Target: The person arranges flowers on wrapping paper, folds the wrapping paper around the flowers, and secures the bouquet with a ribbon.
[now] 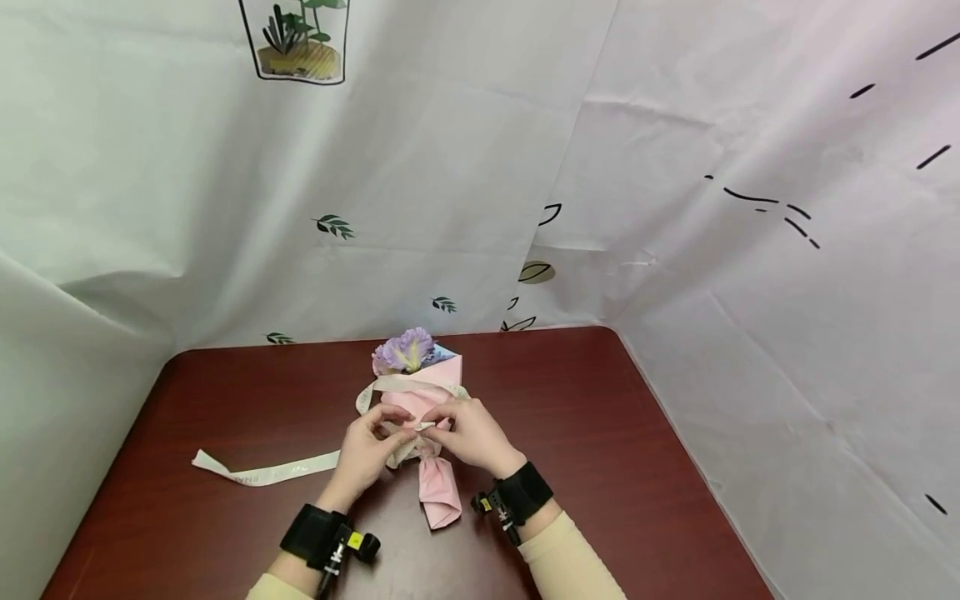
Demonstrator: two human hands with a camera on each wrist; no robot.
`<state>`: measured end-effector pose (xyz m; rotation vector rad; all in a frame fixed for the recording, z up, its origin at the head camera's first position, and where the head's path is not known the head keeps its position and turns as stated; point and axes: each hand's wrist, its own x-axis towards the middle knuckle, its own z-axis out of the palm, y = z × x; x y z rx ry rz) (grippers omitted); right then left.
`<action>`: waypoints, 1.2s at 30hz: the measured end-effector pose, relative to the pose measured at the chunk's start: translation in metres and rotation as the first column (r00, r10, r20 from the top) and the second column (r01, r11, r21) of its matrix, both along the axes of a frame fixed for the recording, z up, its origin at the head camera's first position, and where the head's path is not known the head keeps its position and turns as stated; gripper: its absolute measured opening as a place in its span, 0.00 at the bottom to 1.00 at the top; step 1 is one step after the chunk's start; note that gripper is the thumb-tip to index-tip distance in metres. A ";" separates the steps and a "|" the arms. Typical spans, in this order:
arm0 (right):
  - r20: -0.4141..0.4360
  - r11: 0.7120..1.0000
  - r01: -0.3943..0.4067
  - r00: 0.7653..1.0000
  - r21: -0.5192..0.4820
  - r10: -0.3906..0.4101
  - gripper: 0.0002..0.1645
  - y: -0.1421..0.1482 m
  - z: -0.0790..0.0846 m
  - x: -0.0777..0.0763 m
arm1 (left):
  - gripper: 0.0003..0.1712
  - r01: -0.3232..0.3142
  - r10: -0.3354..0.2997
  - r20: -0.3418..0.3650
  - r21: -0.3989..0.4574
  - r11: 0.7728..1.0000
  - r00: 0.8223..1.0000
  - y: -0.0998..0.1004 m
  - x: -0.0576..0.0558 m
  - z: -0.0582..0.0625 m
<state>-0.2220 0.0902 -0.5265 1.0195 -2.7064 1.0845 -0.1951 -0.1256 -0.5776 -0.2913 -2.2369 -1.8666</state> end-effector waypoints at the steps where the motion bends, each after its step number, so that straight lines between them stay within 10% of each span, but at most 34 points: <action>1: 0.000 1.000 0.001 1.000 -0.004 -0.001 0.04 0.000 0.000 0.000 | 0.15 0.002 -0.002 -0.012 -0.025 1.000 1.000 -0.005 -0.002 0.001; 9: 0.032 0.999 0.020 0.999 -0.027 -0.019 0.04 -0.001 0.001 -0.001 | 0.16 -0.001 -0.005 -0.020 -0.282 0.959 1.000 -0.051 -0.021 0.008; 15: 0.052 0.999 0.031 0.998 -0.028 -0.030 0.04 -0.002 0.000 -0.001 | 0.13 -0.004 -0.098 -0.132 -0.616 0.788 0.986 -0.063 -0.036 0.003; 21: 0.068 0.999 0.030 0.997 -0.027 -0.028 0.04 -0.004 -0.001 0.000 | 0.21 -0.049 -0.272 -0.264 -0.796 0.604 0.925 -0.070 -0.048 -0.005; 25: 0.071 0.999 0.034 0.997 -0.030 -0.032 0.04 -0.003 -0.003 -0.001 | 0.22 -0.093 -0.331 -0.309 -0.840 0.534 0.892 -0.072 -0.054 -0.010; 31: 0.072 1.000 0.027 0.997 -0.013 -0.026 0.04 -0.004 -0.004 -0.002 | 0.13 -0.153 -0.305 -0.303 -0.890 0.430 0.903 -0.074 -0.057 -0.009; 36: 0.071 0.999 0.046 0.996 -0.020 -0.045 0.03 -0.002 -0.005 -0.001 | 0.09 -0.184 -0.261 -0.312 -0.889 0.420 0.914 -0.077 -0.056 -0.009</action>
